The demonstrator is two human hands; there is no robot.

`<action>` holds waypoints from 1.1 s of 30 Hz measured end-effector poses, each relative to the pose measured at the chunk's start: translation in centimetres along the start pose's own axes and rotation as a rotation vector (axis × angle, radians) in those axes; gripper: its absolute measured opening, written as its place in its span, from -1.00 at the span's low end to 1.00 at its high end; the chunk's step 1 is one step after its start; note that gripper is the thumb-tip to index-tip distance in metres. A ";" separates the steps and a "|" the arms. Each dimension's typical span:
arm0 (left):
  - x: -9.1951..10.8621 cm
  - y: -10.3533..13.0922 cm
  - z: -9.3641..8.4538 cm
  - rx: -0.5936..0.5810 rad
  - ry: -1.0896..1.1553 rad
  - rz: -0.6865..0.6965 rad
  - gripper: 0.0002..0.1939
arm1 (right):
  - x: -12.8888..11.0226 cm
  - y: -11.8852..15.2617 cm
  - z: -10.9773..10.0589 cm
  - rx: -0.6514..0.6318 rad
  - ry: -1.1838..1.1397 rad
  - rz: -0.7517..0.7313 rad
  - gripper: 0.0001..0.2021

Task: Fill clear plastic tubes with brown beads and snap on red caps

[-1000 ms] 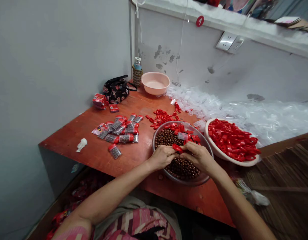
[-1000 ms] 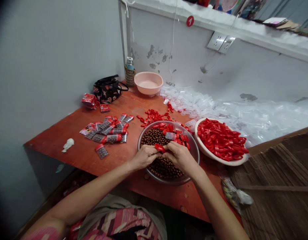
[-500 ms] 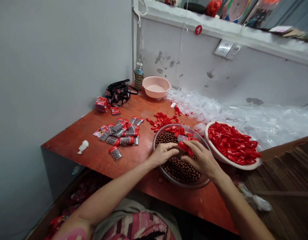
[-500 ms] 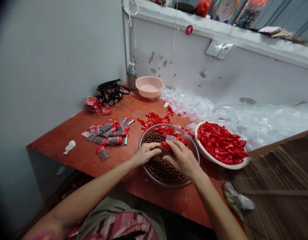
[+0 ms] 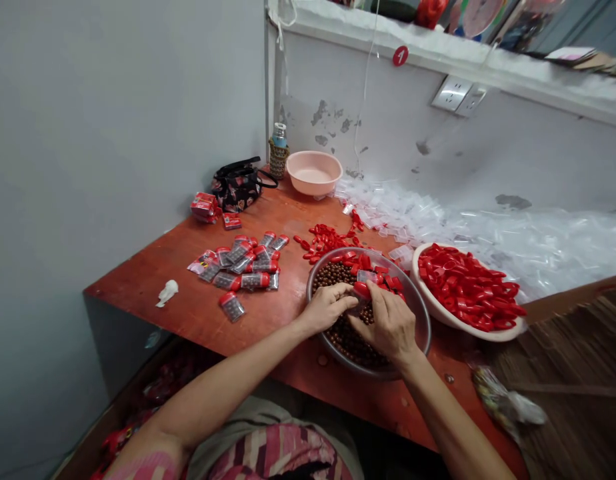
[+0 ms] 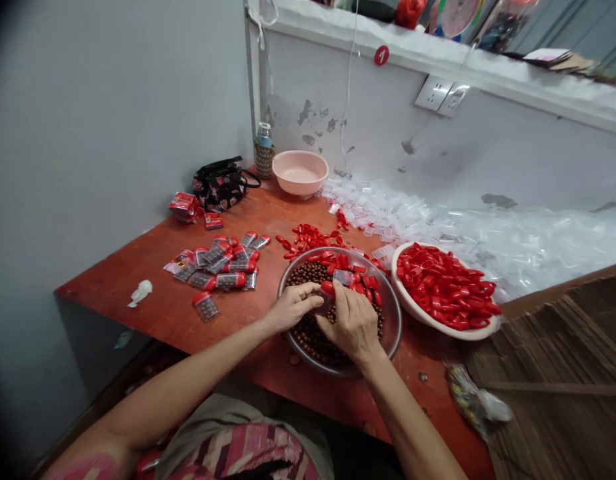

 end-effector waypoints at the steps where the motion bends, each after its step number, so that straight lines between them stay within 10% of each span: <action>1: 0.0 -0.1 0.0 0.010 -0.011 -0.005 -0.74 | 0.1 0.1 0.2 -0.016 -0.021 0.009 -0.37; 8: 0.4 0.0 -1.8 0.126 0.252 -0.022 -0.65 | 4.0 0.2 1.1 -0.181 -0.406 0.218 -0.11; 12: 0.2 1.7 -9.2 0.444 0.152 -0.006 -0.56 | 8.2 2.0 1.6 -0.201 -0.378 0.353 -0.55; 16: -0.8 3.4 -17.9 0.816 -0.403 -0.075 -0.62 | 8.1 3.6 4.2 -0.474 -0.295 0.264 -0.76; 20: -2.8 3.2 -22.0 0.906 -0.718 -0.154 -0.66 | 7.7 3.3 5.4 -0.532 -0.171 0.269 -0.74; 24: -2.0 2.7 -19.8 0.888 -0.755 -0.017 -0.64 | 7.6 1.5 7.0 -0.520 -0.163 0.210 -0.62; 29: 1.5 2.4 -11.3 0.624 -0.539 0.146 -0.67 | 7.0 0.1 8.8 -0.543 -0.242 0.118 -0.56; 33: 2.2 1.7 -4.9 0.347 -0.217 0.119 -0.57 | 6.9 -0.3 6.6 -0.245 -0.619 0.336 -0.50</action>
Point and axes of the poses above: each hand's wrist, its own y-axis away from the middle knuckle, its own z-axis out of the palm, x = y × z, the point moved 8 cm from there along -y, towards the middle knuckle, and after that the axes turned 15 degrees about -z, right-handed, at the moved point
